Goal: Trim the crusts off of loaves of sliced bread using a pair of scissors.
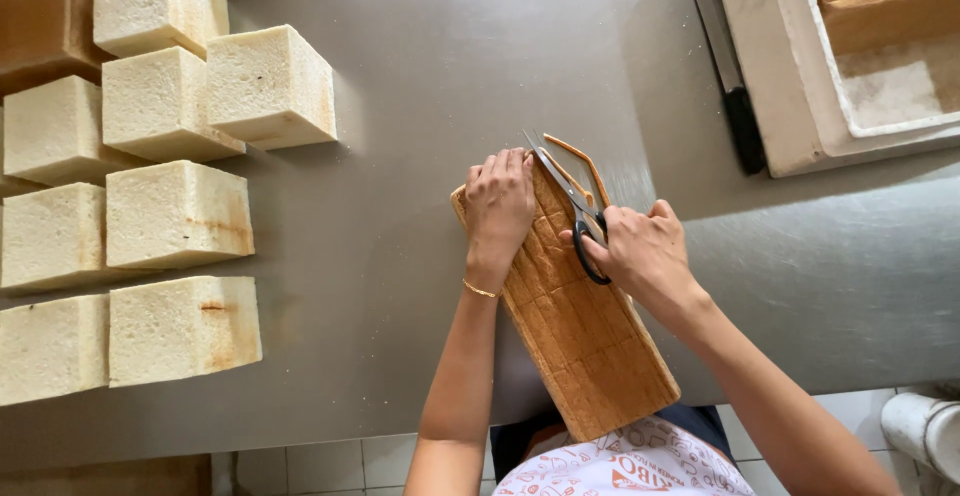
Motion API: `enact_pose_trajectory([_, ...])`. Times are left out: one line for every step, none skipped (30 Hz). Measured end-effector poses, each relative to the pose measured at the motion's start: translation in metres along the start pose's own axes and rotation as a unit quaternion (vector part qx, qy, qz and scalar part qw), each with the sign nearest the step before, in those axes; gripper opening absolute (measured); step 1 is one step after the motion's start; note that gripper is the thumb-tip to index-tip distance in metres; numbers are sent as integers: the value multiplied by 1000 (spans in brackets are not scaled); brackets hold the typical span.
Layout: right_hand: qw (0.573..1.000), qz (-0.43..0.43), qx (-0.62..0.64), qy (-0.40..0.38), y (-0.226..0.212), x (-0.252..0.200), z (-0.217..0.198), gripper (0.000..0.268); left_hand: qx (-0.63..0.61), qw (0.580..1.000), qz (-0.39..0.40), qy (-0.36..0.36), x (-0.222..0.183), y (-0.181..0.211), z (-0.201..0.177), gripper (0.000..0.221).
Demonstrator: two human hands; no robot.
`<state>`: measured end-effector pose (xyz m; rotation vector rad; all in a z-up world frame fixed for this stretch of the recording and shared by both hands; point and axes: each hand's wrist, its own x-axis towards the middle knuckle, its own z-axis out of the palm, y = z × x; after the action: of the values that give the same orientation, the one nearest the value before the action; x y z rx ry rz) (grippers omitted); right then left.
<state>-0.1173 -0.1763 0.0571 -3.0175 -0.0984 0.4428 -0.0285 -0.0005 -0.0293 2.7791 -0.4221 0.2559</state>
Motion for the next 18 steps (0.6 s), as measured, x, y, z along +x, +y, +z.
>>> enact_pose_trajectory([1000, 0, 0, 0, 0, 0, 1, 58, 0, 1000, 0, 0, 1, 3, -6, 39])
enact_pose_trajectory([1000, -1, -5, 5, 0, 0, 1, 57, -3, 1000, -14, -27, 2, 6, -13, 43])
enact_pose_trajectory([1000, 0, -10, 11, 0, -1, 2, 56, -6, 998, -26, -55, 3, 9, -19, 46])
enact_pose_trajectory([1000, 0, -10, 11, 0, -1, 0, 56, -7, 998, -26, -55, 3, 7, -17, 46])
enact_pose_trajectory([1000, 3, -2, 7, -1, -2, -2, 56, -4, 999, -21, -49, 2, 6, -14, 45])
enact_pose_trajectory([1000, 7, 6, 4, -1, -2, -4, 55, -2, 999, -16, -42, 2, 4, -12, 44])
enact_pose_trajectory([1000, 7, 6, 4, 0, -2, -3, 55, -2, 999, -15, -42, 2, 4, -12, 44])
enact_pose_trajectory([1000, 6, 0, 11, 0, -2, -2, 55, -1, 999, -16, -41, 2, 4, -12, 44])
enact_pose_trajectory([1000, 6, -5, 18, 1, -2, -1, 55, 0, 999, -16, -40, 2, 5, -12, 44])
enact_pose_trajectory([1000, 7, -4, 18, 2, -2, -1, 55, 1, 999, -14, -40, 1, 4, -9, 44])
enact_pose_trajectory([1000, 9, -1, 15, 2, -1, -2, 53, 1, 999, -9, -33, 1, 2, -8, 43])
enact_pose_trajectory([1000, 12, 2, 11, 2, -1, -3, 50, 1, 1000, -3, -26, 1, 1, -6, 41])
enact_pose_trajectory([1000, 13, 4, 14, 5, 1, 2, 50, 3, 1000, 0, -25, 1, 1, -9, 41])
enact_pose_trajectory([1000, 12, 2, 14, 9, 4, 7, 50, -6, 999, -6, -38, 1, 2, -12, 42])
enact_pose_trajectory([1000, 12, 1, 14, 12, 6, 12, 51, -16, 999, -11, -51, 2, 3, -15, 43])
enact_pose_trajectory([1000, 14, 3, 16, 19, 7, 13, 51, -14, 999, -7, -51, 2, 1, -10, 43])
enact_pose_trajectory([999, 21, 35, 21, 26, 9, 15, 47, -6, 999, -1, -37, 1, -1, -6, 40])
enact_pose_trajectory([997, 27, 66, 25, 33, 10, 16, 44, 2, 1000, 5, -23, 1, -3, -2, 37])
